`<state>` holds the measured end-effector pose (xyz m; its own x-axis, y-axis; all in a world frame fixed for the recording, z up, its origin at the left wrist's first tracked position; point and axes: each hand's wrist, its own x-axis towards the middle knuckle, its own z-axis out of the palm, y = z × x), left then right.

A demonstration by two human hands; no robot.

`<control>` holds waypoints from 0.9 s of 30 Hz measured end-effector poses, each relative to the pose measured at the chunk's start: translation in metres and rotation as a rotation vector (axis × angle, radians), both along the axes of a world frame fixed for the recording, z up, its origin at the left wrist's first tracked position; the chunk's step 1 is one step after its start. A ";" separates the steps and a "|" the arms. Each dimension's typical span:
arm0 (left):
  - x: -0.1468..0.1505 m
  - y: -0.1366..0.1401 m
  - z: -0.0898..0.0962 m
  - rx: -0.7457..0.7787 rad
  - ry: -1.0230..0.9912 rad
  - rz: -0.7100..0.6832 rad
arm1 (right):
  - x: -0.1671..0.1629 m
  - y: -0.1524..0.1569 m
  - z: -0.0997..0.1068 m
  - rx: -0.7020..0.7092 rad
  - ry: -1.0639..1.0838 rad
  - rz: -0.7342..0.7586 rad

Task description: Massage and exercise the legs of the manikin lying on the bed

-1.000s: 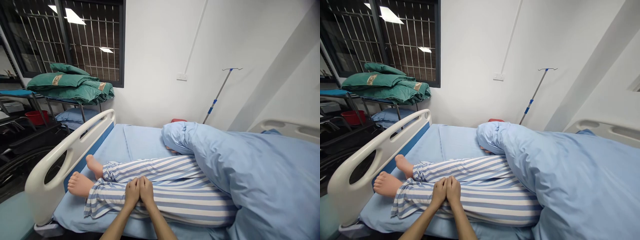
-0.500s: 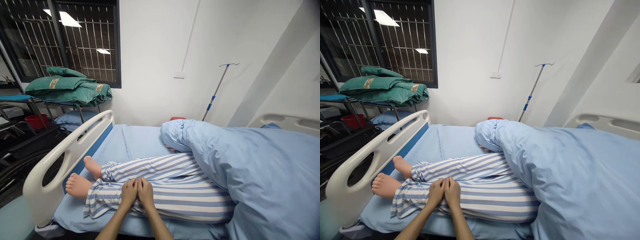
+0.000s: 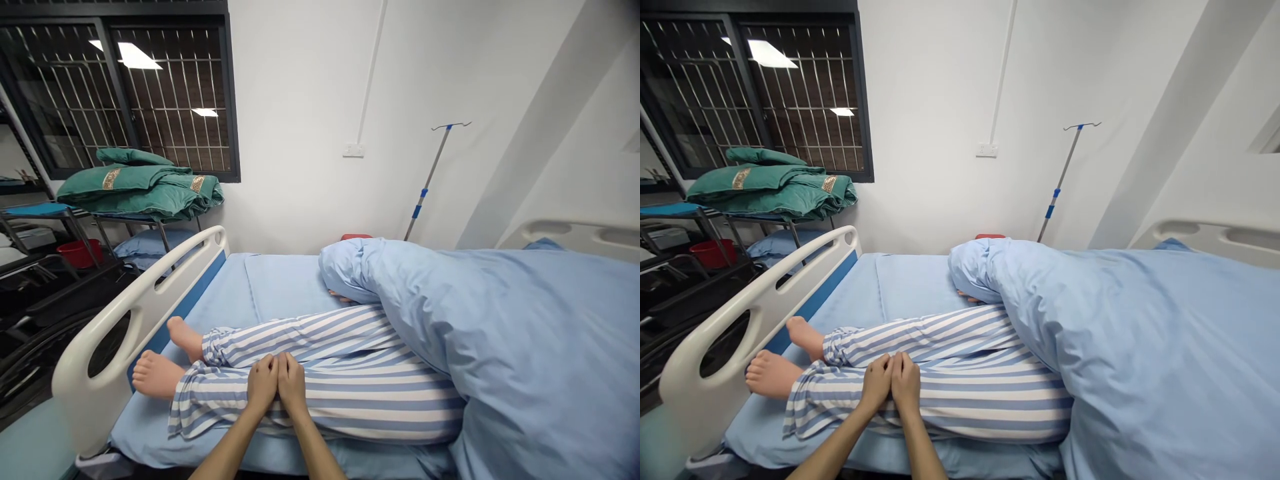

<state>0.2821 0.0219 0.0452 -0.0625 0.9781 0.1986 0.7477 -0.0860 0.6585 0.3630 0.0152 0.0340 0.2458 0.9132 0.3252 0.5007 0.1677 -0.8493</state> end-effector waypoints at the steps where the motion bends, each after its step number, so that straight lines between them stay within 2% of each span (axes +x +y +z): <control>1: 0.004 0.001 0.003 0.003 -0.056 0.014 | 0.001 0.001 0.000 0.008 0.045 0.003; 5: 0.024 0.004 0.010 0.011 -0.330 0.083 | 0.005 0.003 -0.001 0.011 0.223 0.023; 8: 0.032 0.005 0.005 0.010 -0.461 0.123 | 0.007 0.004 -0.001 -0.017 0.276 0.015; 15: 0.025 0.001 -0.011 0.036 -0.243 -0.013 | 0.005 0.002 -0.004 0.008 0.203 -0.014; 19: 0.016 0.003 -0.015 0.046 -0.177 -0.025 | 0.002 0.002 0.000 -0.011 -0.012 -0.016; 24: 0.006 0.007 -0.021 0.067 -0.188 -0.062 | 0.008 0.006 0.024 -0.101 -0.516 0.064; 27: 0.006 0.006 -0.019 0.059 -0.139 -0.066 | 0.017 0.006 0.028 -0.071 -0.626 0.151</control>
<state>0.2884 0.0281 0.0260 -0.0292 0.9679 0.2497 0.6411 -0.1736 0.7476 0.3803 0.0210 0.0624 -0.1037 0.9475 0.3023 0.8800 0.2291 -0.4160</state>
